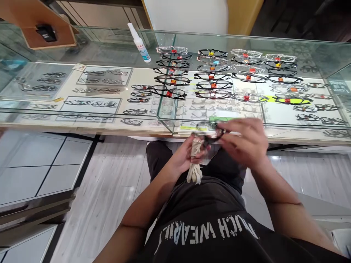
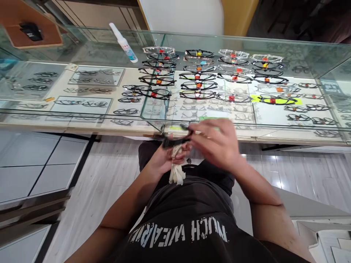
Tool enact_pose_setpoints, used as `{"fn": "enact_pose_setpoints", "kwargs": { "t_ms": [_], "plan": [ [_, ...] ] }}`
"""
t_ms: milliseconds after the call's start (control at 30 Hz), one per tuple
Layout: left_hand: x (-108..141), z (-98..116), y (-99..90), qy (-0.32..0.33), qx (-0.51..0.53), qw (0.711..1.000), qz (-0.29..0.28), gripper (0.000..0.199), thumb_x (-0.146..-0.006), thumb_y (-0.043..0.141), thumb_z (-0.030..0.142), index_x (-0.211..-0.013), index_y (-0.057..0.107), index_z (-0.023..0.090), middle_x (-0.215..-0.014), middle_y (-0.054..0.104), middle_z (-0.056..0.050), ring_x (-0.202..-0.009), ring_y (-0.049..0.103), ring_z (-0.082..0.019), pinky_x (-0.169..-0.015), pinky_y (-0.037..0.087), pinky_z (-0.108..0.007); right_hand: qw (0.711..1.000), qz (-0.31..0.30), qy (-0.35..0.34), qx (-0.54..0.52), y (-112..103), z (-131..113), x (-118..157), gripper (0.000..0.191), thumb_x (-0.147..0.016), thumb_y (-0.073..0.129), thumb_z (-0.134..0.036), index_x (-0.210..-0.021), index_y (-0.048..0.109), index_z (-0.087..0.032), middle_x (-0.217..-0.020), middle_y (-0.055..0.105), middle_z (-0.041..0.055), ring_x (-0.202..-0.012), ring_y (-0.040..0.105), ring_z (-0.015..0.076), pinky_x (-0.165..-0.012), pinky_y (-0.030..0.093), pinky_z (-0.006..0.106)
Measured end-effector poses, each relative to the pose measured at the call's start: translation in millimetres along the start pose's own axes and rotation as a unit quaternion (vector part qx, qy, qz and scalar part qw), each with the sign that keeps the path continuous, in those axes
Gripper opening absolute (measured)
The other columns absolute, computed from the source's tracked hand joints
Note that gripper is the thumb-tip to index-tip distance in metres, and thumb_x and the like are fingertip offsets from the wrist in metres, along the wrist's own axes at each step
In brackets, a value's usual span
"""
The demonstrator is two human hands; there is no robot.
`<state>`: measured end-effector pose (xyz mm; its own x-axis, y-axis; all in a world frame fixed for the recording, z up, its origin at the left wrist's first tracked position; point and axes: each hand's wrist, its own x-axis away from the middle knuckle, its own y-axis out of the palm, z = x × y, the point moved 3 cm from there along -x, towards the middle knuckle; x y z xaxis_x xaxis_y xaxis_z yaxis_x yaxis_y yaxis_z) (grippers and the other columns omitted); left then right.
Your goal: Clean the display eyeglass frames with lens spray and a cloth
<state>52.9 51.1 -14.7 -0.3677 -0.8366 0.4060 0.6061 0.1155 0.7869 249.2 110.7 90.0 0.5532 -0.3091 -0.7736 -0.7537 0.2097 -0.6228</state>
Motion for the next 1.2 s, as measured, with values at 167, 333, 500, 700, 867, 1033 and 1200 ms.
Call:
{"fn": "enact_pose_setpoints", "kwargs": {
  "t_ms": [167, 333, 500, 700, 867, 1033, 1200],
  "plan": [
    [8.2, 9.1, -11.8, 0.001, -0.005, 0.999, -0.045, 0.053, -0.088, 0.086, 0.056, -0.116, 0.075, 0.012, -0.084, 0.065, -0.004, -0.051, 0.039, -0.003, -0.041, 0.032, -0.012, 0.962, -0.188, 0.12, 0.157, -30.0, 116.9, -42.4, 0.013, -0.103, 0.072, -0.037, -0.105, 0.08, -0.027, -0.125, 0.081, 0.0079, -0.117, 0.064, 0.0318, -0.103, 0.046, 0.053],
    [24.2, 11.9, -32.2, 0.029, -0.001, 1.0, 0.004, 0.047, -0.093, 0.081, 0.052, -0.113, 0.075, 0.011, -0.082, 0.061, -0.003, -0.052, 0.037, -0.004, -0.042, 0.033, -0.012, 0.913, -0.315, 0.16, 0.204, -19.2, 200.5, -46.0, 0.016, -0.101, 0.075, -0.032, -0.105, 0.084, -0.019, -0.12, 0.081, 0.0135, -0.108, 0.058, 0.0297, -0.093, 0.041, 0.046],
    [30.5, 9.8, -48.5, 0.057, 0.028, 0.996, 0.063, 0.036, -0.099, 0.073, 0.044, -0.11, 0.074, 0.01, -0.082, 0.057, -0.002, -0.055, 0.04, -0.006, -0.041, 0.034, -0.012, 0.894, -0.352, 0.151, 0.234, -8.5, 220.2, -34.7, 0.014, -0.096, 0.081, -0.029, -0.105, 0.085, -0.019, -0.119, 0.082, 0.0144, -0.103, 0.06, 0.0289, -0.087, 0.04, 0.044],
    [34.7, 13.3, -55.5, 0.071, 0.027, 0.993, 0.088, 0.033, -0.099, 0.071, 0.042, -0.108, 0.073, 0.01, -0.081, 0.055, -0.002, -0.054, 0.04, -0.006, -0.04, 0.033, -0.012, 0.9, -0.344, 0.146, 0.224, -0.7, 239.8, -29.1, 0.037, -0.101, 0.073, -0.047, -0.101, 0.087, -0.013, -0.112, 0.083, 0.0144, -0.095, 0.061, 0.0185, -0.084, 0.038, 0.045],
    [33.0, 17.0, -54.4, 0.073, 0.021, 0.992, 0.101, 0.03, -0.099, 0.071, 0.04, -0.108, 0.071, 0.011, -0.079, 0.054, -0.001, -0.053, 0.04, -0.007, -0.04, 0.031, -0.013, 0.898, -0.343, 0.145, 0.232, 0.4, 249.1, -25.9, 0.052, -0.095, 0.069, -0.061, -0.094, 0.088, -0.013, -0.109, 0.084, 0.0116, -0.088, 0.057, 0.012, -0.076, 0.034, 0.042],
    [30.6, 17.4, -52.5, 0.074, 0.024, 0.992, 0.103, 0.029, -0.099, 0.07, 0.039, -0.107, 0.071, 0.012, -0.079, 0.054, -0.001, -0.053, 0.04, -0.006, -0.04, 0.03, -0.013, 0.897, -0.352, 0.151, 0.223, -7.4, 244.3, -23.2, 0.033, -0.097, 0.077, -0.043, -0.087, 0.087, -0.013, -0.108, 0.086, 0.0114, -0.087, 0.056, 0.013, -0.075, 0.033, 0.041],
    [29.4, 17.3, -52.7, 0.079, 0.02, 0.992, 0.099, 0.028, -0.1, 0.07, 0.038, -0.107, 0.071, 0.011, -0.079, 0.055, -0.001, -0.053, 0.04, -0.006, -0.04, 0.032, -0.014, 0.897, -0.318, 0.221, 0.211, -16.5, 245.4, -40.8, 0.06, -0.096, 0.059, -0.063, -0.097, 0.089, -0.011, -0.112, 0.086, 0.0093, -0.102, 0.066, 0.0146, -0.083, 0.038, 0.043]
  ]
}}
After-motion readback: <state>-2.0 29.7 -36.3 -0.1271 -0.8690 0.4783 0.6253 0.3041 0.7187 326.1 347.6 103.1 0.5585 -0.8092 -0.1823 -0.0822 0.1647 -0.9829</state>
